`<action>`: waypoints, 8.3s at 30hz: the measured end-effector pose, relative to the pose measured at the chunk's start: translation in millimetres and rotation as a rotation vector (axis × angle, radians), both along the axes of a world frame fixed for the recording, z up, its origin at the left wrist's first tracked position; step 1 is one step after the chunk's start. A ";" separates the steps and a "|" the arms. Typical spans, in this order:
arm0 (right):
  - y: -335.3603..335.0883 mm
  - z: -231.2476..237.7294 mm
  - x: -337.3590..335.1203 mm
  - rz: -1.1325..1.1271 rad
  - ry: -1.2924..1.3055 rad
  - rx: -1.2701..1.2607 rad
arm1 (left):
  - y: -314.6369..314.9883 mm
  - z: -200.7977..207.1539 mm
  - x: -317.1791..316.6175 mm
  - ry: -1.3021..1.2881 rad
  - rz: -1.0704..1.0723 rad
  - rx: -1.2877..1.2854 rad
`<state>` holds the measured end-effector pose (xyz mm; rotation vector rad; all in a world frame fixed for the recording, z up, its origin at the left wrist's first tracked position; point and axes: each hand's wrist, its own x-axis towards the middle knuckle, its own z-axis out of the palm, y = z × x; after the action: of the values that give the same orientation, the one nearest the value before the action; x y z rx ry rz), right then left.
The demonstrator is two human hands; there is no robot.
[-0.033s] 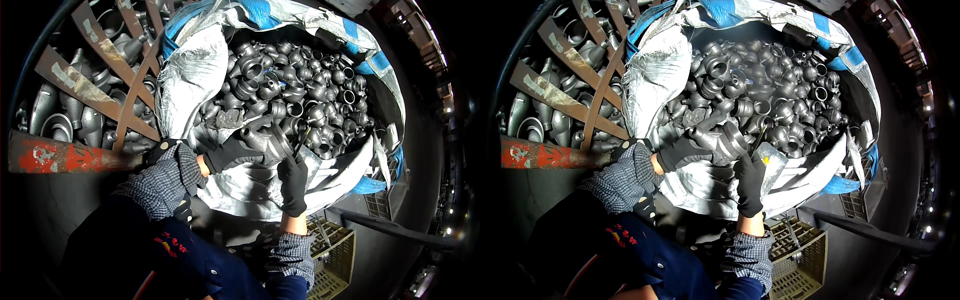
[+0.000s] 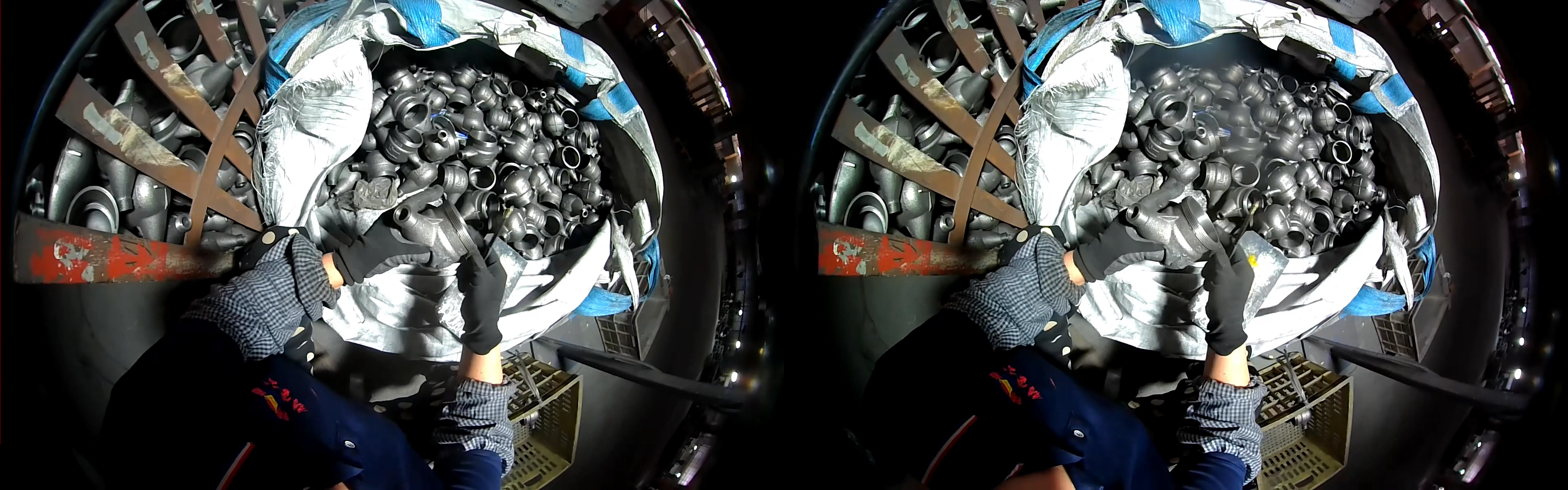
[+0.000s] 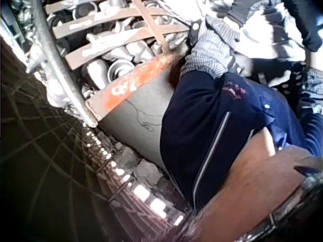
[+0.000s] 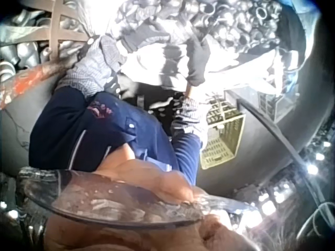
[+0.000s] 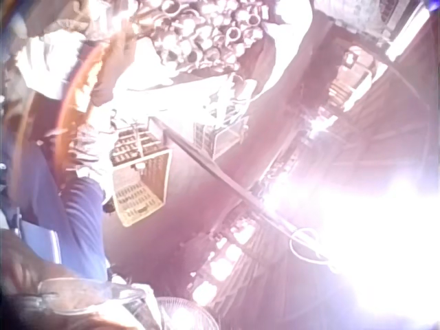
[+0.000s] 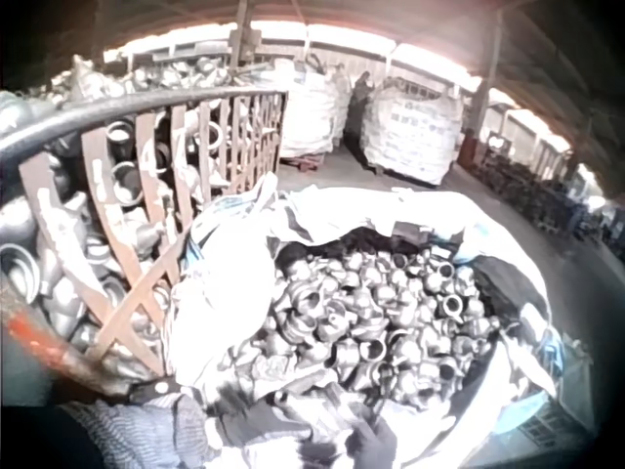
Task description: The person holds curved metal pipe fittings and uses a yellow scraper tool to clean the interior and exterior edges of several pieces before placing one into a separate bin.
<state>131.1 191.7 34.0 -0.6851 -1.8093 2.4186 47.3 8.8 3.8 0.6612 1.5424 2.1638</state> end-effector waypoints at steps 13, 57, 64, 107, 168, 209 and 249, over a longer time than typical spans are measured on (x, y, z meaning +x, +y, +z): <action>-2.9 27.7 1.6 0.030 0.110 0.139 | 0.4 -15.4 -4.1 0.138 0.141 -0.139; 7.3 18.2 15.7 -0.012 0.204 0.256 | -8.6 19.1 -16.3 -0.299 -0.109 0.289; 14.1 -0.8 7.6 0.105 0.626 0.971 | -12.1 10.9 -22.1 -0.538 -0.219 0.559; -23.8 33.0 14.9 0.186 0.389 1.014 | -11.4 8.9 5.3 -1.065 -0.308 0.819; -19.7 23.9 22.9 0.126 0.246 0.778 | -11.7 -14.8 5.4 -1.012 -0.325 0.731; -8.2 29.6 25.4 0.136 0.328 1.186 | -10.6 -8.6 9.3 -1.072 -0.346 0.769; -1.1 30.1 28.6 0.040 0.314 0.868 | -6.1 -1.4 7.2 -1.022 -0.397 0.706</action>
<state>159.7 190.6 64.2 -0.1667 -2.3956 1.3757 54.5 2.7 2.4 -0.0302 0.1102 2.1216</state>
